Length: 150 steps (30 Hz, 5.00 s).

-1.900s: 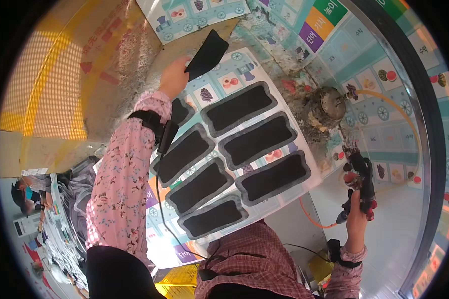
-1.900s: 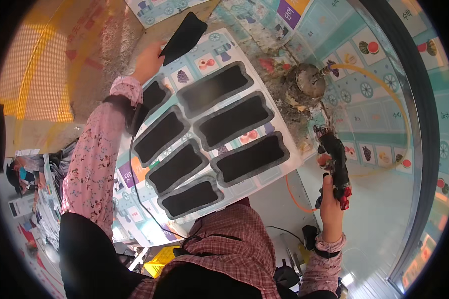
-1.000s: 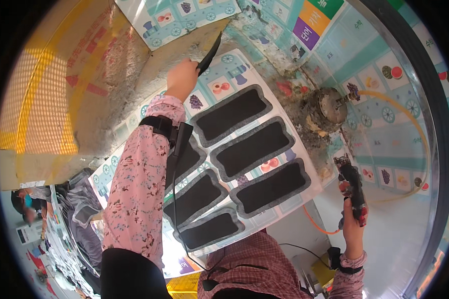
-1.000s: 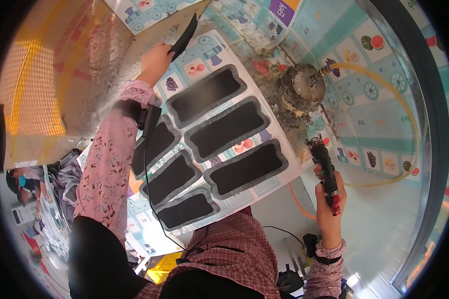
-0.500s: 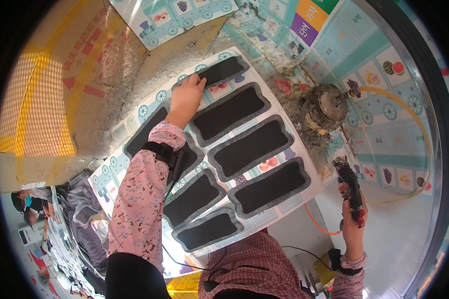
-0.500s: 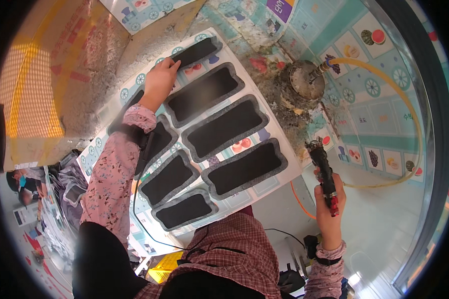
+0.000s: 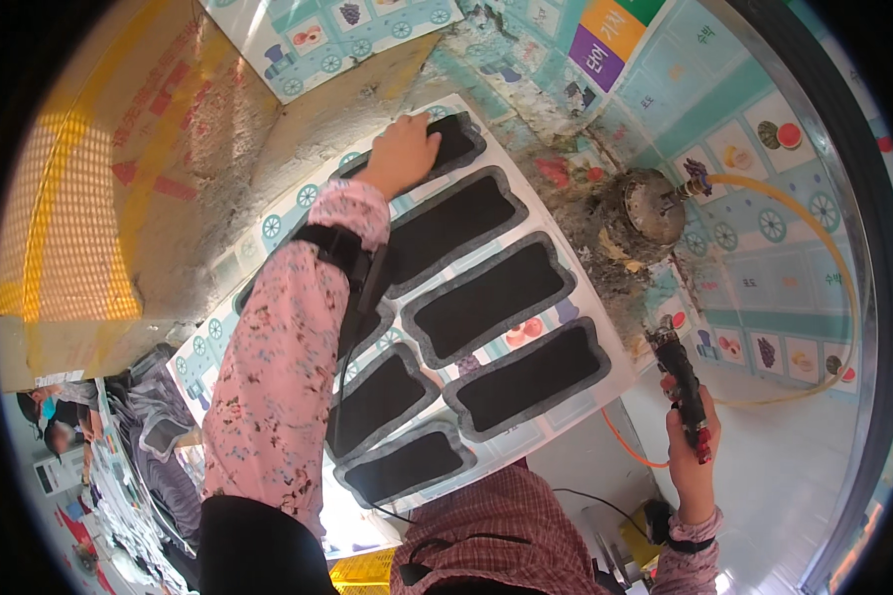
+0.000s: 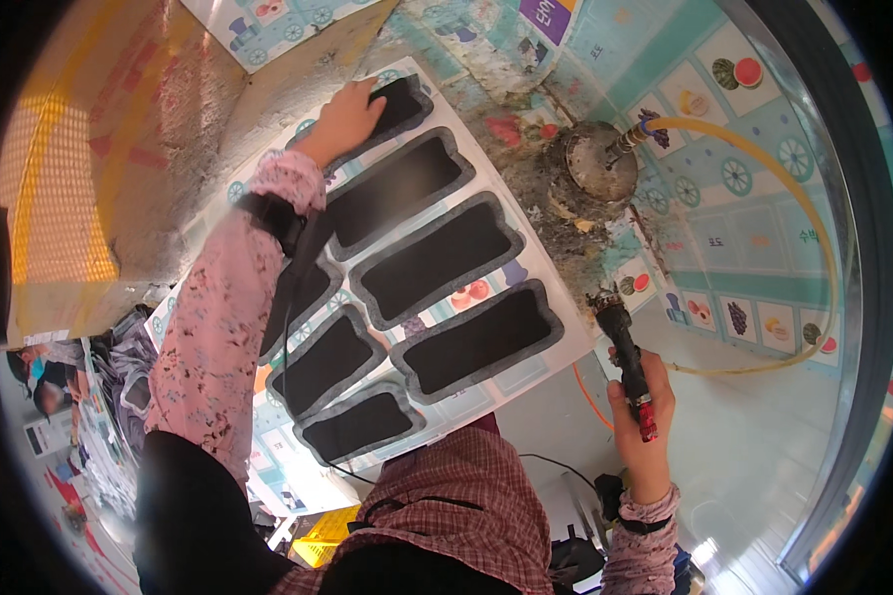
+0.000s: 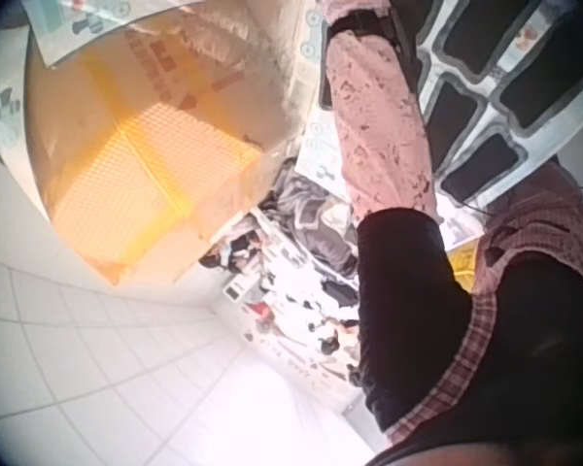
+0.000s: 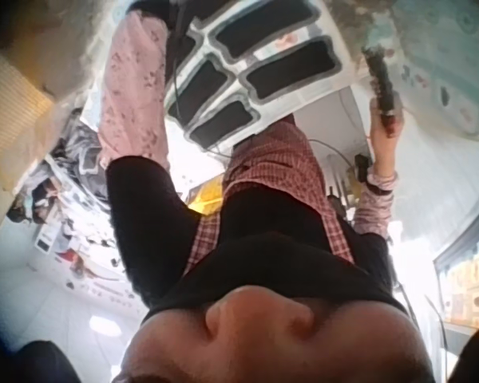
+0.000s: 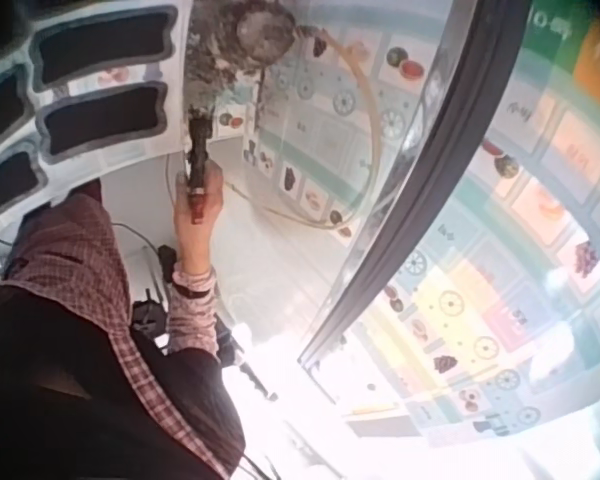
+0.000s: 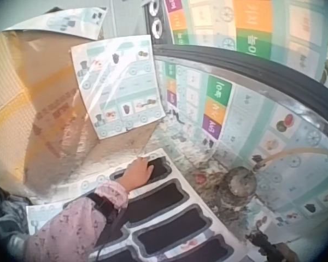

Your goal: Apply adhesive to fabric components using a glue gun and assemble them onto a template in a workshop environment.

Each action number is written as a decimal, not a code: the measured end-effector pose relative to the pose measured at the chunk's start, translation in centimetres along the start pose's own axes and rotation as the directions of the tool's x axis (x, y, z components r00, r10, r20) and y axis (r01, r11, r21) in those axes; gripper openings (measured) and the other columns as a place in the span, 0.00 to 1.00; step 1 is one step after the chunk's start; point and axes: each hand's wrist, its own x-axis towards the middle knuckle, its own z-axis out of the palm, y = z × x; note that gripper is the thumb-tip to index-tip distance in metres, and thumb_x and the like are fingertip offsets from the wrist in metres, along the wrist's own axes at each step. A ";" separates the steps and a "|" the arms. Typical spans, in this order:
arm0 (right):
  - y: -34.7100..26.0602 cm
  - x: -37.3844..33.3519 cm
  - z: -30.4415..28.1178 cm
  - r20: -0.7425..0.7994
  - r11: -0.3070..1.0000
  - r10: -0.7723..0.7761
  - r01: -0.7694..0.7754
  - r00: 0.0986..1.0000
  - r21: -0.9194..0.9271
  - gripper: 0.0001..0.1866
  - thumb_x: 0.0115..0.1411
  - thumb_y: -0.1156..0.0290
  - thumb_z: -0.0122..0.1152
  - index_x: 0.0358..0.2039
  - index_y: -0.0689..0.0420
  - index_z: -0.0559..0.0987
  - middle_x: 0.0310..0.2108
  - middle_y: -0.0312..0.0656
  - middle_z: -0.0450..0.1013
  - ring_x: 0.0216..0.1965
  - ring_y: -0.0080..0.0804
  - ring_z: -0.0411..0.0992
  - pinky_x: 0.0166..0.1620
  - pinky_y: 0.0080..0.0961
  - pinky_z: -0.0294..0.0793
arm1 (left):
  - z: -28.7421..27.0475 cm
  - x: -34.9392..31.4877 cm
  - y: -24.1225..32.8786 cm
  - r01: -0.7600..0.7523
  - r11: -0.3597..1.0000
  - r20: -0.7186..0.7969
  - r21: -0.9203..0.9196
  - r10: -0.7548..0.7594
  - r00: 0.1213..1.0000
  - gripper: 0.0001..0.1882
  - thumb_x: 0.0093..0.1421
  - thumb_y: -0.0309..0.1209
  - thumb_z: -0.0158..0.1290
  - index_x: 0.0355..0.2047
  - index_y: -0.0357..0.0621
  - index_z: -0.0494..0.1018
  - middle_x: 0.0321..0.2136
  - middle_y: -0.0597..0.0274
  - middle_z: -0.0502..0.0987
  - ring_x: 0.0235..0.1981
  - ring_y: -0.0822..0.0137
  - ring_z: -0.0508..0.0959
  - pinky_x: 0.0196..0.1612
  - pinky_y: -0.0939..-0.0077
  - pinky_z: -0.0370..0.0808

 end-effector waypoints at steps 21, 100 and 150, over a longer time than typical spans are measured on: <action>2.8 0.1 -0.3 -0.039 0.999 0.007 -0.005 0.999 0.042 0.22 0.46 0.81 0.57 0.45 0.63 0.70 0.37 0.48 0.70 0.38 0.40 0.70 0.45 0.27 0.66 | 0.0 1.8 1.8 -0.092 0.985 -0.146 0.147 0.114 0.983 0.19 0.53 0.40 0.55 0.41 0.43 0.67 0.36 0.52 0.73 0.41 0.53 0.74 0.39 0.55 0.69; -15.8 10.8 6.3 0.028 0.957 -0.278 0.280 0.960 -0.081 0.30 0.53 0.45 0.56 0.13 0.62 0.75 0.12 0.42 0.70 0.18 0.34 0.71 0.28 0.29 0.68 | -22.4 -49.6 19.0 0.638 0.150 0.523 -0.755 -0.450 0.724 0.16 0.62 0.27 0.45 0.50 0.37 0.65 0.44 0.54 0.73 0.48 0.65 0.72 0.51 0.74 0.67; -12.3 1.5 9.2 0.211 0.976 -0.218 0.213 0.953 0.050 0.26 0.54 0.47 0.57 0.24 0.62 0.77 0.15 0.48 0.71 0.20 0.43 0.71 0.28 0.34 0.67 | -22.3 -47.6 19.5 0.657 0.288 0.545 -0.697 -0.383 0.746 0.17 0.61 0.28 0.46 0.50 0.38 0.65 0.44 0.56 0.73 0.48 0.64 0.72 0.51 0.73 0.66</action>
